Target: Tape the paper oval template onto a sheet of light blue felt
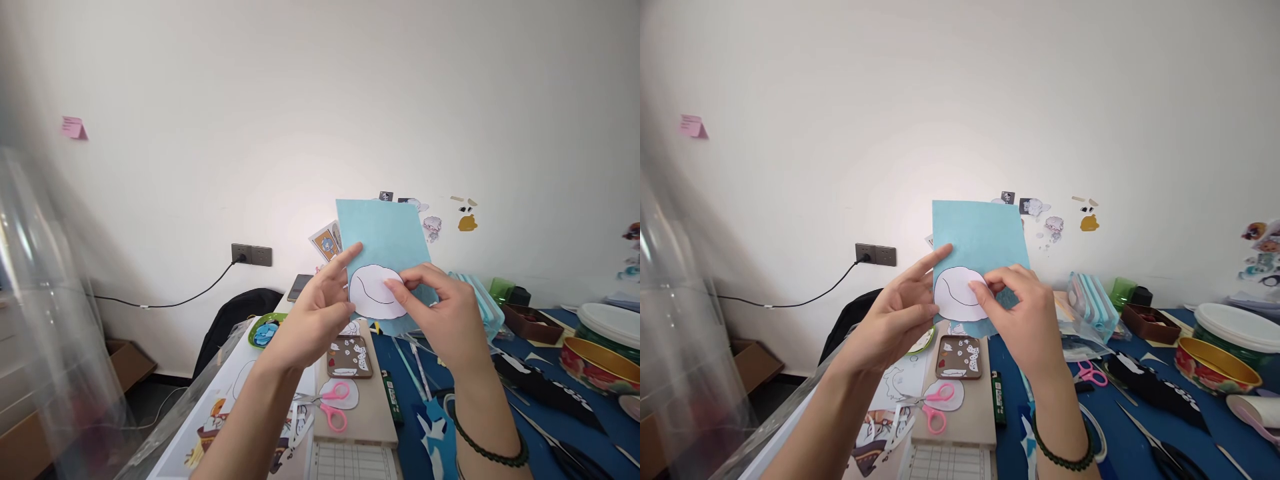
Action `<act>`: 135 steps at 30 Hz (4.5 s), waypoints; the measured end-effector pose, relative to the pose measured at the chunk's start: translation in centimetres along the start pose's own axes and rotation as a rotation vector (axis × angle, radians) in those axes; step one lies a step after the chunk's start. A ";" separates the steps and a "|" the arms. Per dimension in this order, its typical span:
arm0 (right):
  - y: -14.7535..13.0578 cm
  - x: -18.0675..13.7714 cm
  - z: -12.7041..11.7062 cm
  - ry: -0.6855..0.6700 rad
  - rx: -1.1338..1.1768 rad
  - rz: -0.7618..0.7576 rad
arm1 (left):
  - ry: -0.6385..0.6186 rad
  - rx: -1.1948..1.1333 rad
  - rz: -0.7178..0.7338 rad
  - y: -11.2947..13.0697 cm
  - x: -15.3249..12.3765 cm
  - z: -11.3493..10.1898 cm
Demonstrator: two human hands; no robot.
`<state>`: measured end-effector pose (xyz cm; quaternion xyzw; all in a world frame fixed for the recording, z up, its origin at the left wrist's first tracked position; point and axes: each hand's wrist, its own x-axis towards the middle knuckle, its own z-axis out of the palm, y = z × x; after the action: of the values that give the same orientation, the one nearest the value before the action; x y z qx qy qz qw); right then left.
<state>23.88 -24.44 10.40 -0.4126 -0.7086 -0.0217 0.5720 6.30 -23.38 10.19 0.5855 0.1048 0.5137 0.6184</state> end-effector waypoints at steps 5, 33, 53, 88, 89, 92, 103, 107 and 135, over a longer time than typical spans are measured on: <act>0.0 0.1 0.0 -0.001 -0.015 -0.007 | 0.000 -0.027 0.000 -0.1 0.2 0.4; -0.6 0.3 -1.0 -0.149 -0.170 0.320 | -0.024 0.245 0.015 -1.0 -0.1 0.4; -0.1 -0.1 -1.1 -0.639 0.304 0.317 | 0.289 0.149 0.301 -1.0 0.7 0.8; 0.3 0.6 1.9 -0.082 0.444 0.393 | 0.544 0.452 0.074 -0.7 1.1 1.4; 0.2 0.6 1.8 -0.104 0.421 0.408 | 0.548 0.460 0.077 -0.6 1.0 1.4; -0.1 0.7 1.8 -0.119 0.342 0.485 | 0.554 0.473 0.072 -0.4 0.8 1.3; -0.5 0.4 2.6 -0.207 0.585 0.409 | 0.603 -0.055 0.158 -1.3 1.2 1.6; -0.1 0.6 3.5 0.034 0.787 0.461 | 0.631 0.037 0.182 -1.2 1.2 2.1; 3.3 1.2 3.1 0.038 0.911 0.660 | 0.522 0.237 -0.001 -1.2 1.6 -1.9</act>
<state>23.41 -20.02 8.91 -0.3233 -0.4693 0.4590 0.6816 6.26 -20.79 9.36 0.5018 0.3199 0.6309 0.4978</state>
